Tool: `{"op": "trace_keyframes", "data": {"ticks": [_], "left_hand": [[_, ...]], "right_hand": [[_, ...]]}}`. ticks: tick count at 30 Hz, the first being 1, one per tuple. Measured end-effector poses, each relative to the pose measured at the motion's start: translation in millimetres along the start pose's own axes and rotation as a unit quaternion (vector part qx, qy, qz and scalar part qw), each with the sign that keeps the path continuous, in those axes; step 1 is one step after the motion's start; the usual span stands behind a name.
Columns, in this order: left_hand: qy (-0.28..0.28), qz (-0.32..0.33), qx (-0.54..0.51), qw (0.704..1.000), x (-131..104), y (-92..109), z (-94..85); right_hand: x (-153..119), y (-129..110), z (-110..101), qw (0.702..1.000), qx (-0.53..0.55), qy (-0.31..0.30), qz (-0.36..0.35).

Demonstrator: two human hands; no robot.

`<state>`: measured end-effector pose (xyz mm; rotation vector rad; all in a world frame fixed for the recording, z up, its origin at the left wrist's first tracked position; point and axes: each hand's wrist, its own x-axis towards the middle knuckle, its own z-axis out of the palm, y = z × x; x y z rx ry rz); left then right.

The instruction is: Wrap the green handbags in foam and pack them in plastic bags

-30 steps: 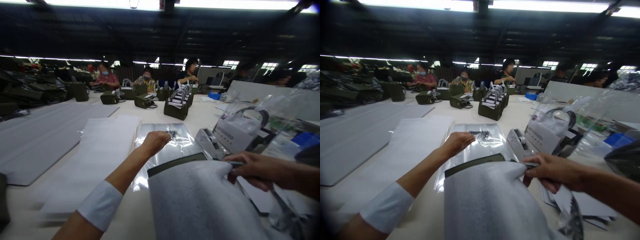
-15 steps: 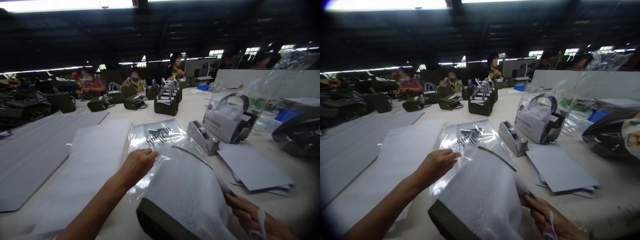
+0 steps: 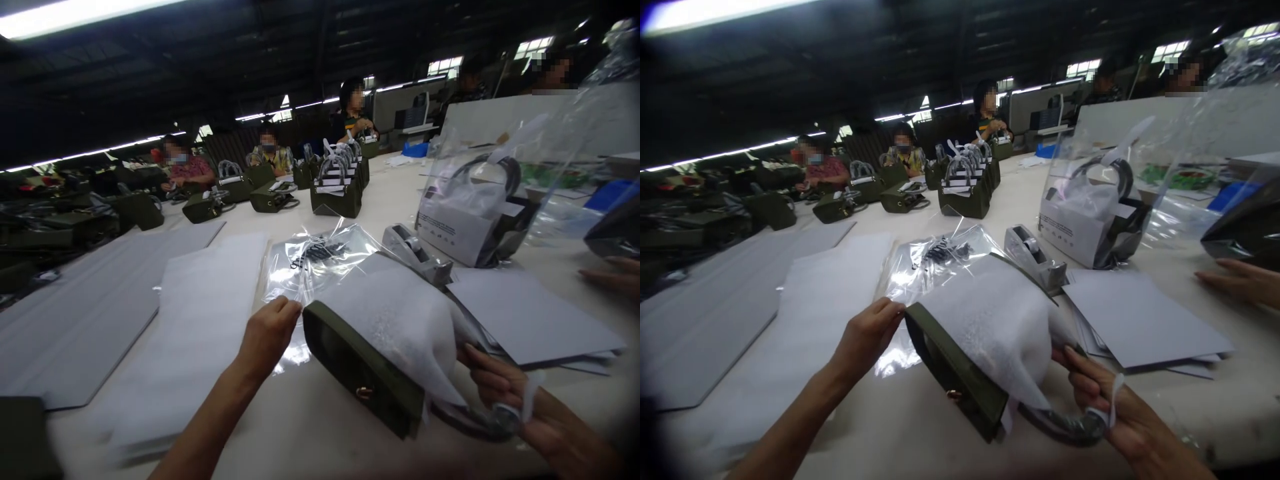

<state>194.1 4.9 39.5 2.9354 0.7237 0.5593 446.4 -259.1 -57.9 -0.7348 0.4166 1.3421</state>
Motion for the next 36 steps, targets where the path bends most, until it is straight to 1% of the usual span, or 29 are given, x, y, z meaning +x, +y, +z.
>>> {"op": "trace_keyframes", "data": {"ticks": [4, 7, 10, 14, 16, 18, 21, 23, 25, 26, 27, 29, 31, 32, 34, 36], "left_hand": [[-0.025, 0.024, -0.03, 0.999, 8.4, -3.0, -3.1], [-0.022, 0.024, -0.062, 0.998, 10.3, -2.2, -0.6], [0.009, 0.001, -0.095, 0.995, 11.4, -0.5, 0.5], [0.048, -0.041, -0.115, 0.991, 15.4, 1.4, -2.5], [0.062, -0.049, -0.111, 0.991, 17.9, 4.4, -4.1], [0.08, -0.044, -0.096, 0.991, 19.1, 11.6, -4.6], [0.093, 0.001, -0.073, 0.993, 15.7, 33.6, -3.2], [0.083, 0.062, -0.047, 0.994, 10.5, 52.0, -1.8], [0.074, 0.122, 0.005, 0.99, 6.8, 66.8, -0.5], [0.074, 0.136, 0.033, 0.987, 6.9, 71.2, 0.1], [0.075, 0.136, 0.056, 0.986, 9.0, 73.3, 1.0], [0.066, 0.097, 0.079, 0.99, 19.8, 71.9, 4.2], [0.048, 0.058, 0.093, 0.993, 37.9, 67.3, 10.0], [0.04, 0.049, 0.103, 0.993, 48.2, 65.8, 13.5], [0.033, 0.054, 0.123, 0.99, 67.3, 68.1, 20.5], [0.027, 0.084, 0.133, 0.987, 79.4, 78.7, 25.0]], "right_hand": [[0.1, -6.1, -1.6, 1.0, -0.018, -0.016, -0.006], [4.8, -6.8, -2.9, 0.998, -0.051, -0.028, -0.02], [12.0, -2.8, -1.4, 0.997, -0.064, -0.031, -0.027], [22.5, 6.3, 4.0, 0.996, -0.065, -0.029, -0.046], [26.4, 10.7, 6.7, 0.994, -0.083, -0.033, -0.055], [28.2, 14.2, 9.9, 0.992, -0.105, -0.026, -0.065], [26.0, 18.3, 17.3, 0.986, -0.127, -0.006, -0.111], [22.8, 21.1, 23.2, 0.98, -0.136, 0.002, -0.146], [19.8, 24.3, 28.2, 0.974, -0.149, 0.002, -0.171], [18.7, 26.2, 30.0, 0.97, -0.158, 0.0, -0.183], [17.8, 28.1, 31.4, 0.967, -0.167, -0.004, -0.194], [17.1, 32.1, 33.8, 0.958, -0.189, -0.01, -0.214], [17.6, 36.0, 36.8, 0.95, -0.21, -0.023, -0.23], [18.3, 37.8, 38.8, 0.946, -0.219, -0.031, -0.238], [21.0, 40.5, 43.8, 0.939, -0.231, -0.046, -0.25], [25.5, 41.9, 49.3, 0.94, -0.226, -0.053, -0.251]]}}
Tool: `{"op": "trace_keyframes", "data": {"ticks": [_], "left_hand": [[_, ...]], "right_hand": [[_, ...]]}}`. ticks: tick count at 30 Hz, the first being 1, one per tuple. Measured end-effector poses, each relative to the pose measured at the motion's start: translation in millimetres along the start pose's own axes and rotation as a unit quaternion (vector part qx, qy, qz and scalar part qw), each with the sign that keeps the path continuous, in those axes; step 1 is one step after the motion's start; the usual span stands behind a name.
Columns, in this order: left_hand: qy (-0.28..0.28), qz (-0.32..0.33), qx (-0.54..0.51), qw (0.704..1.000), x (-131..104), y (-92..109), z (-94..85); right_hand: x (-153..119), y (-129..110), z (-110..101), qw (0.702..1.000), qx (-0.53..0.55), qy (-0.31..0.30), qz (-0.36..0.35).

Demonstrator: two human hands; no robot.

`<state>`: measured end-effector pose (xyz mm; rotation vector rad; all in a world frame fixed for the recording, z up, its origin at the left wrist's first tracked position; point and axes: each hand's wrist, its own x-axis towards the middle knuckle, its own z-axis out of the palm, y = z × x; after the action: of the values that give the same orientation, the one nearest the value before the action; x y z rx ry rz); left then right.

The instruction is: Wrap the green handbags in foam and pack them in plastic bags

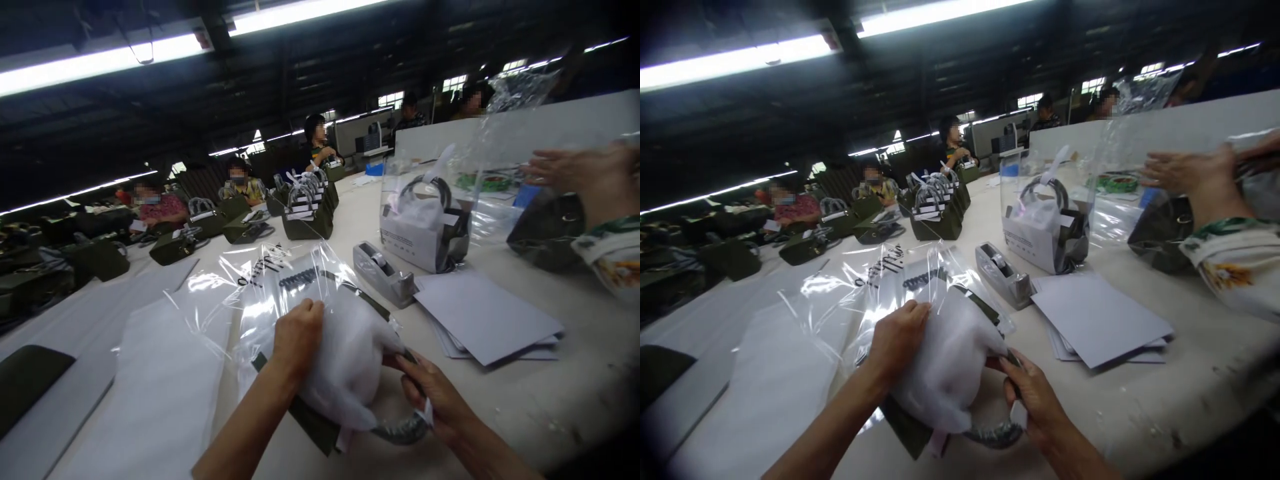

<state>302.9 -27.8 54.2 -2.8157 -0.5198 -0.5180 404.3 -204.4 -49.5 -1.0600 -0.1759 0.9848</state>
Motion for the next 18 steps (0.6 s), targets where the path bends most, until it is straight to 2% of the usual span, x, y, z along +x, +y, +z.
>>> {"op": "trace_keyframes", "data": {"ticks": [2, 4, 5, 7, 8, 10, 12, 13, 14, 16, 18], "left_hand": [[-0.001, 0.048, 0.002, 0.999, 3.8, 13.9, -3.3], [0.001, 0.086, 0.003, 0.996, -3.1, 24.5, -9.5], [0.008, 0.094, 0.004, 0.995, -10.2, 26.2, -12.2], [0.062, 0.07, 0.002, 0.996, -30.9, 21.4, -13.7], [0.107, 0.033, -0.004, 0.994, -44.0, 15.4, -11.7], [0.21, -0.093, -0.042, 0.972, -73.8, 0.1, -1.2], [0.263, -0.251, -0.126, 0.923, -103.3, -14.8, 17.4], [0.255, -0.312, -0.178, 0.898, -115.7, -20.9, 28.8], [0.237, -0.347, -0.222, 0.88, -125.6, -25.7, 40.9], [0.197, -0.366, -0.267, 0.87, -136.8, -32.2, 63.6], [0.178, -0.358, -0.287, 0.87, -138.2, -35.6, 79.8]], "right_hand": [[5.5, 1.1, 4.2, 1.0, 0.02, 0.004, 0.006], [10.3, 2.9, 6.1, 0.999, 0.042, 0.01, 0.007], [11.9, 4.1, 5.8, 0.999, 0.052, 0.011, 0.008], [14.0, 7.2, 3.0, 0.997, 0.072, 0.01, 0.016], [15.0, 9.1, 0.5, 0.996, 0.084, 0.008, 0.026], [17.5, 13.6, -5.7, 0.992, 0.11, 0.003, 0.055], [21.0, 18.7, -11.4, 0.987, 0.135, -0.001, 0.084], [22.7, 21.3, -13.3, 0.984, 0.149, -0.004, 0.099], [24.0, 23.9, -14.4, 0.98, 0.163, -0.007, 0.111], [25.2, 28.2, -14.1, 0.971, 0.196, -0.012, 0.133], [24.2, 30.7, -11.0, 0.962, 0.226, -0.012, 0.152]]}}
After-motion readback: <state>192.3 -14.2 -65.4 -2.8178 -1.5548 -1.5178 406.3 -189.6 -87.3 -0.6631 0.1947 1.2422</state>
